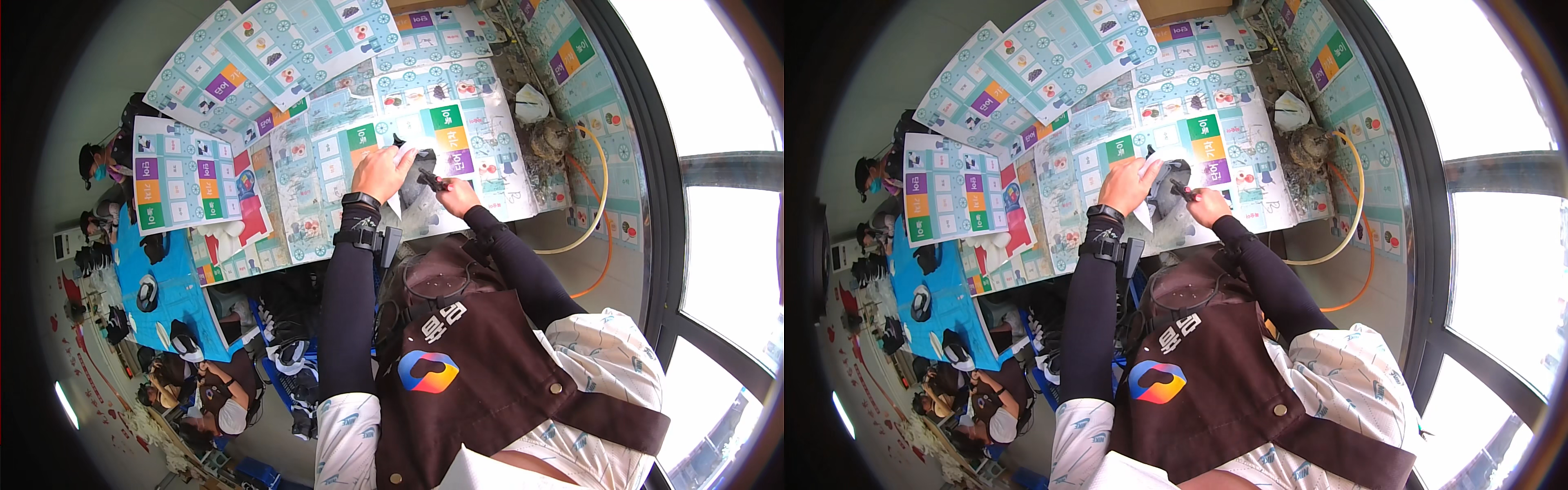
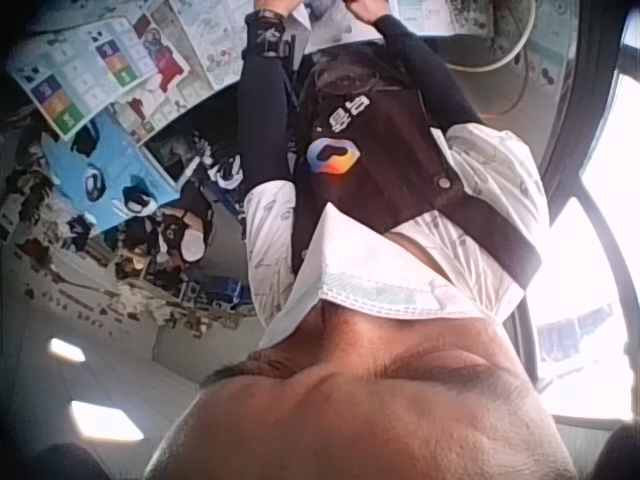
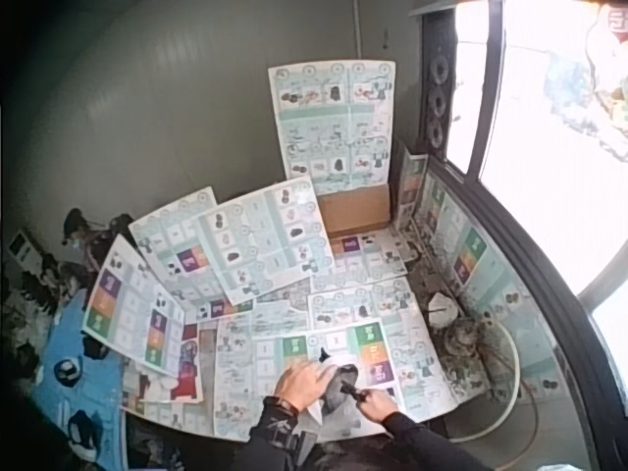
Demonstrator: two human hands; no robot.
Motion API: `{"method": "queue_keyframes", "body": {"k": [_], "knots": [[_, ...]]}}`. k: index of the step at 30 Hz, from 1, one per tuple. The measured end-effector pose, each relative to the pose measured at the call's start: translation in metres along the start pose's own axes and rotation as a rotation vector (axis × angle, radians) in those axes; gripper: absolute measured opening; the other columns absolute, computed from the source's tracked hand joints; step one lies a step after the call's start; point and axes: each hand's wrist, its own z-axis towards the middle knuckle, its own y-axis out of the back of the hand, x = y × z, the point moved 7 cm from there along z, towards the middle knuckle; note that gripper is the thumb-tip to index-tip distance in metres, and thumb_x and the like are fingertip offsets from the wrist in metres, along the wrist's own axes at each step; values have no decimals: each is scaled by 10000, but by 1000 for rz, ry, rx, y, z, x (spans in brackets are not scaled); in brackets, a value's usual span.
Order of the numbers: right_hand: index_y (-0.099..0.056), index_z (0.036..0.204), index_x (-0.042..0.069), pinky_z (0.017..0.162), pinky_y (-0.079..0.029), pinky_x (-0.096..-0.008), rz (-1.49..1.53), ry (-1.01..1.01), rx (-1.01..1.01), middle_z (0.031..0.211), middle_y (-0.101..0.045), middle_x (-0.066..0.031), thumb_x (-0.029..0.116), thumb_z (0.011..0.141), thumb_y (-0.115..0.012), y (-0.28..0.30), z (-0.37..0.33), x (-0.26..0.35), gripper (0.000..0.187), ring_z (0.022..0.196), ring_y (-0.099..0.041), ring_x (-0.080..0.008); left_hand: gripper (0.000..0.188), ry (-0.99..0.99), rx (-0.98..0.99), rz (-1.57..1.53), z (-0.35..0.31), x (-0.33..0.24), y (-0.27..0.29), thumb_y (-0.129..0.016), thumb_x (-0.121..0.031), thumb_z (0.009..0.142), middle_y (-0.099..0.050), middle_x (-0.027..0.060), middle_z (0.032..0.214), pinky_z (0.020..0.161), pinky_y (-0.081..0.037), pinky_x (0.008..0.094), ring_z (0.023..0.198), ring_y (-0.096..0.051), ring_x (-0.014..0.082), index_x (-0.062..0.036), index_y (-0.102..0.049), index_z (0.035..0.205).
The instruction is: The person applies a substance to a black shoe component using a tool on a worktable. They then hold the component near a processing device, retrieve another part from a bin, and handle it by hand.
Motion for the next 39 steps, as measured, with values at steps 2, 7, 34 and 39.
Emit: {"method": "queue_keyframes", "body": {"k": [2,7,34,39], "knots": [[-743,930,37,888,-524,-548,1,-7,2,946,-700,-304,278,884,-551,0,0,0,312,949,-667,-503,522,2,3,3,0,0,0,-613,-460,1016,-680,230,843,766,-516,493,827,-662,447,28,-702,854],[-740,924,26,886,-521,-549,-5,29,-3,938,-698,-305,290,889,-555,0,-1,4,324,947,-666,-505,529,8,20,15,1,1,-1,-608,-470,1017,-681,230,846,770,-517,492,832,-663,446,26,-702,858],[-733,926,10,878,-519,-540,7,32,23,944,-701,-302,302,909,-555,-4,-2,2,342,940,-663,-504,532,6,11,3,-6,2,2,-584,-486,1026,-686,229,890,777,-518,497,866,-661,448,18,-703,904],[-734,925,1,868,-524,-532,-13,-5,82,935,-701,-304,308,907,-555,-4,-9,6,356,936,-667,-500,560,47,46,-4,-7,4,0,-562,-521,1029,-701,237,922,786,-524,494,897,-669,443,13,-707,943]]}}
